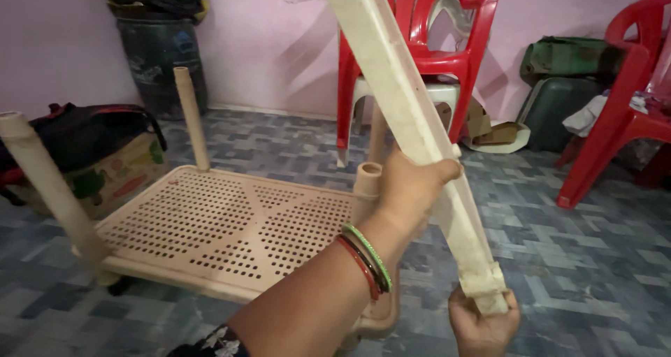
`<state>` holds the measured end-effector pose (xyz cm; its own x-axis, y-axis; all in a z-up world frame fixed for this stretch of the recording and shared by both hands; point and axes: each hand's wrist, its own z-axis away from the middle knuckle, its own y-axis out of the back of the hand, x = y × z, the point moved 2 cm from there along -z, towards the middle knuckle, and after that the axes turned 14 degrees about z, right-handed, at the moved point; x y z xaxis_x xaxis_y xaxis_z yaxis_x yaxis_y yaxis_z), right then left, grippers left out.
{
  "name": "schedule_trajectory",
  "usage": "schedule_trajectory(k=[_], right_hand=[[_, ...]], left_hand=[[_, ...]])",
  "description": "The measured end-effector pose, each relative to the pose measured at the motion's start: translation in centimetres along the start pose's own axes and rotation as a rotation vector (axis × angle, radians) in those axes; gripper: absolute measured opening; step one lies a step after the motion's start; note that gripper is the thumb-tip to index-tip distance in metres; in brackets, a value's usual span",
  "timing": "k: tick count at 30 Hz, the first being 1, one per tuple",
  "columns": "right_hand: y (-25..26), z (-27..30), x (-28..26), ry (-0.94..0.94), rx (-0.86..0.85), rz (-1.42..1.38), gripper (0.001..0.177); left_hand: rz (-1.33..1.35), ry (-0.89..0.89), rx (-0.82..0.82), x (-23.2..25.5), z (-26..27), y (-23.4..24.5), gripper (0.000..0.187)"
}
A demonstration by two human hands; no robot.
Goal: The person disassembles a two-tier plastic rolling cart by hand, removing the top shelf and then detaching each vertical support leg from the bottom shelf. The removed parts are placed on the floor beside the cart.
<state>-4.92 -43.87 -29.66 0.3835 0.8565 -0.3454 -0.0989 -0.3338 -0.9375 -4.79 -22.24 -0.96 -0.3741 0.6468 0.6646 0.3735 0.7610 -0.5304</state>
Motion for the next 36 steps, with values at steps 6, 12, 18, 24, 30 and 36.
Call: schedule_trajectory(k=[6, 12, 18, 24, 30, 36], right_hand=[[4.5, -2.1, 0.7, -0.187, 0.24, 0.189, 0.04], [10.3, -7.0, 1.4, -0.309, 0.257, 0.489, 0.033], [12.5, -10.3, 1.7, -0.443, 0.494, 0.473, 0.038], [13.5, -10.5, 0.3, -0.285, 0.342, 0.676, 0.041], [11.8, -8.9, 0.3, -0.127, 0.463, 0.339, 0.042], [12.3, -8.0, 1.4, -0.138, 0.424, 0.541, 0.04]], left_hand=[[-0.003, 0.009, -0.003, -2.4, 0.0, 0.1, 0.047], [-0.129, 0.08, 0.0, -4.7, 0.1, 1.4, 0.049], [-0.117, 0.061, -0.075, -7.2, 0.6, 2.8, 0.049], [-0.014, 0.101, -0.113, -10.7, 1.3, 3.1, 0.046], [-0.109, 0.069, -0.092, -11.8, 1.5, 3.7, 0.051], [-0.128, 0.065, -0.085, -12.5, 1.3, 4.9, 0.056]])
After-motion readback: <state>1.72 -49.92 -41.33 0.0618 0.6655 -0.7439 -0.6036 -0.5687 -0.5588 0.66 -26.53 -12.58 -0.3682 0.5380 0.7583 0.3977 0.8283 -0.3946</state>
